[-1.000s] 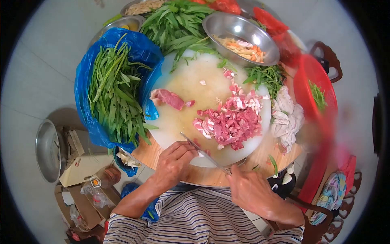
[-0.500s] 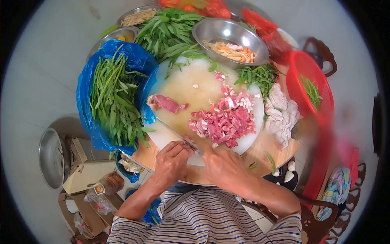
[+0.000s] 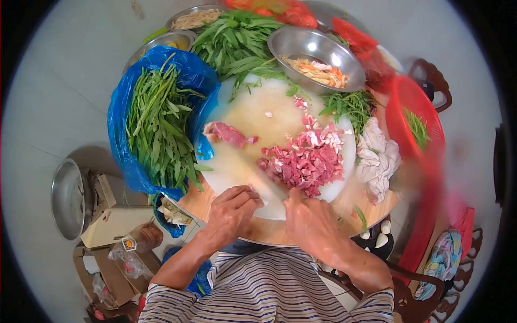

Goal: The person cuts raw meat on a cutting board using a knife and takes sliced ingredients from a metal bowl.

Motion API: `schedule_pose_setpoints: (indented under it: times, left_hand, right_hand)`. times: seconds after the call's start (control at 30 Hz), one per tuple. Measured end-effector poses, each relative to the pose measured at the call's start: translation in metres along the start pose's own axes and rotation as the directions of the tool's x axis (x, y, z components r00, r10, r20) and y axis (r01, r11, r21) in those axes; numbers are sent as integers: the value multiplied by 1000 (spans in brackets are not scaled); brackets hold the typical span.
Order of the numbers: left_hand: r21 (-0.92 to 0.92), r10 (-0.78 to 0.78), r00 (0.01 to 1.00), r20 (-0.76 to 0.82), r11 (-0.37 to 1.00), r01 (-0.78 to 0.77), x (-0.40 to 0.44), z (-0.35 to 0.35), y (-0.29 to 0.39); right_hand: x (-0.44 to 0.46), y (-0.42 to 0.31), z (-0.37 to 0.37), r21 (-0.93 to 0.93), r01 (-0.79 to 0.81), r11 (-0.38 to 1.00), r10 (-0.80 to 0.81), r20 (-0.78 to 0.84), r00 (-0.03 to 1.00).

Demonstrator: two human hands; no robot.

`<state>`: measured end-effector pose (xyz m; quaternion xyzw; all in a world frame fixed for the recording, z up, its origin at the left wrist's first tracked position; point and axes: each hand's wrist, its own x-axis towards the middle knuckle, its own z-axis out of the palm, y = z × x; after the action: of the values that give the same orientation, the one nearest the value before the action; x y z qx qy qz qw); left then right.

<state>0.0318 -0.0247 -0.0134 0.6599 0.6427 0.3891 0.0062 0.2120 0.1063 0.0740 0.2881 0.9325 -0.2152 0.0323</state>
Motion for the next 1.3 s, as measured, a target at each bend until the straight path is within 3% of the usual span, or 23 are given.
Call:
schedule_pose_setpoints:
  times: [0.17, 0.23, 0.37, 0.43, 0.63, 1.1, 1.3]
  left_hand:
    - [-107, 0, 999, -36, 994, -4, -1, -4, -3]
    - [-189, -179, 978, -109, 969, 157, -7, -12, -1]
    - [-134, -214, 963, -161, 972, 193, -14, -14, -12]
    - [-105, -45, 996, -83, 994, 36, -9, -14, -13]
    - [-85, -64, 998, 3, 994, 64, -2, -9, -5]
    - [-78, -77, 997, 15, 994, 78, -1, -7, -8]
    - [-95, -91, 996, 12, 991, 92, 0, -9, -12]
  right_hand:
    - [-14, -2, -27, 81, -1, 997, 1, 4, 1000]
    - [-21, -4, -29, 120, 48, 992, -49, 2, 999]
    - [-24, -3, -25, 98, 61, 993, -67, 59, 996]
    - [-26, -2, -22, 97, 78, 992, -83, 55, 995]
    - [-25, 2, -11, 107, 93, 990, -103, 97, 990]
    - [-28, 4, -24, 17, 95, 995, -96, 213, 972]
    - [-24, 1, -17, 33, 87, 996, -92, 186, 978]
